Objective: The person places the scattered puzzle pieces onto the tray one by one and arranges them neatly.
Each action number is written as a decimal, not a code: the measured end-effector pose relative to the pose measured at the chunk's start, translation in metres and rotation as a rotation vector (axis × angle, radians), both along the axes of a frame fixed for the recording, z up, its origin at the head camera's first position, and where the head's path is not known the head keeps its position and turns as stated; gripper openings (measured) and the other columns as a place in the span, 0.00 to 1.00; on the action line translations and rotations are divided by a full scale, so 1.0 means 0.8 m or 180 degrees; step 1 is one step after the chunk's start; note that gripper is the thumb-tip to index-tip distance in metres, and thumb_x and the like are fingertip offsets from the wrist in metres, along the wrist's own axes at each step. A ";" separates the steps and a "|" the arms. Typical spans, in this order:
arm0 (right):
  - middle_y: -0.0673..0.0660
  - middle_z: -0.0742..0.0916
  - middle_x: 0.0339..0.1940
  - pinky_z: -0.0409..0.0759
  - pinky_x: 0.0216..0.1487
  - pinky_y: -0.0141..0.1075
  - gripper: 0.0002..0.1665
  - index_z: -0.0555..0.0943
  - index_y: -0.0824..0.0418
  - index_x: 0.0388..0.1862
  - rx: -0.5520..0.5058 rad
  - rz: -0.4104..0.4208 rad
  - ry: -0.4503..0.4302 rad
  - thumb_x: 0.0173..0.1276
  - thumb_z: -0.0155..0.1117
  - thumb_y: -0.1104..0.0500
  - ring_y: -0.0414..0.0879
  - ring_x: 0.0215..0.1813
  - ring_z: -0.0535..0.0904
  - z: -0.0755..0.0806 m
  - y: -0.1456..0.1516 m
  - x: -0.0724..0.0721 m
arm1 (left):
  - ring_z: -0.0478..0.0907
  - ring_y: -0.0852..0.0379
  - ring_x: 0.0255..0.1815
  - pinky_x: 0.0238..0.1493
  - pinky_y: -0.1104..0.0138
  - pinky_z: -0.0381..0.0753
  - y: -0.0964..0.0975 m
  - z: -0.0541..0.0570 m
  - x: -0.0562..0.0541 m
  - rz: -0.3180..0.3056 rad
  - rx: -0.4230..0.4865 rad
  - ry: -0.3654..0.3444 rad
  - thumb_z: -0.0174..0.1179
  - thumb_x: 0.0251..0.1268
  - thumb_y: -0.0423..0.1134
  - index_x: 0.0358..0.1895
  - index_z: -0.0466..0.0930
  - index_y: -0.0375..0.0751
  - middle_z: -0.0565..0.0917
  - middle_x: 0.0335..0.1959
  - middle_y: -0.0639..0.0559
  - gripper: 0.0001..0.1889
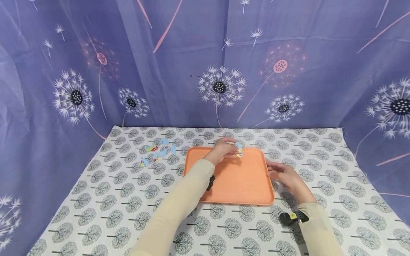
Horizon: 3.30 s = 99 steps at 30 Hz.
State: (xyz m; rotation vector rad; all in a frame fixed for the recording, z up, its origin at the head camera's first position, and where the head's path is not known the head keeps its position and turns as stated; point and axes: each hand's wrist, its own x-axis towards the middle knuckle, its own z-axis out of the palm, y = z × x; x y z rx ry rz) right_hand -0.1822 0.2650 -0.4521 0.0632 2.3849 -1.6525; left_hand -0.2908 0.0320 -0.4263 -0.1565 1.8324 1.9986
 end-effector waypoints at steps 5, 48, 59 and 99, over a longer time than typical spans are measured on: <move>0.71 0.78 0.58 0.78 0.60 0.47 0.35 0.63 0.70 0.71 -0.0006 0.0007 0.0037 0.67 0.61 0.65 0.54 0.53 0.79 0.000 0.001 0.000 | 0.86 0.48 0.31 0.34 0.63 0.88 0.023 -0.006 0.002 0.0043 0.0059 -0.0014 0.61 0.55 0.18 0.55 0.75 0.30 0.84 0.34 0.34 0.22; 0.70 0.78 0.57 0.80 0.56 0.40 0.36 0.62 0.70 0.71 -0.0049 -0.0053 -0.0083 0.65 0.60 0.66 0.45 0.48 0.79 -0.001 0.000 -0.002 | 0.81 0.58 0.18 0.20 0.74 0.82 0.091 -0.027 0.019 0.0298 -0.1699 0.0535 0.72 0.42 0.22 0.31 0.82 0.36 0.81 0.23 0.51 0.12; 0.70 0.77 0.58 0.80 0.56 0.40 0.36 0.61 0.69 0.72 -0.0023 -0.0082 -0.0127 0.67 0.62 0.64 0.44 0.48 0.79 -0.003 -0.001 -0.003 | 0.83 0.55 0.20 0.20 0.72 0.83 0.087 -0.027 0.019 0.0323 -0.1512 0.0445 0.72 0.42 0.21 0.34 0.82 0.34 0.82 0.21 0.49 0.13; 0.66 0.78 0.57 0.80 0.58 0.40 0.39 0.61 0.68 0.72 -0.0063 -0.0103 -0.0173 0.65 0.64 0.63 0.40 0.47 0.79 0.000 0.001 -0.002 | 0.82 0.47 0.39 0.55 0.55 0.82 -0.119 0.026 -0.012 0.0511 -0.0296 0.0599 0.61 0.60 0.23 0.53 0.79 0.26 0.83 0.45 0.35 0.16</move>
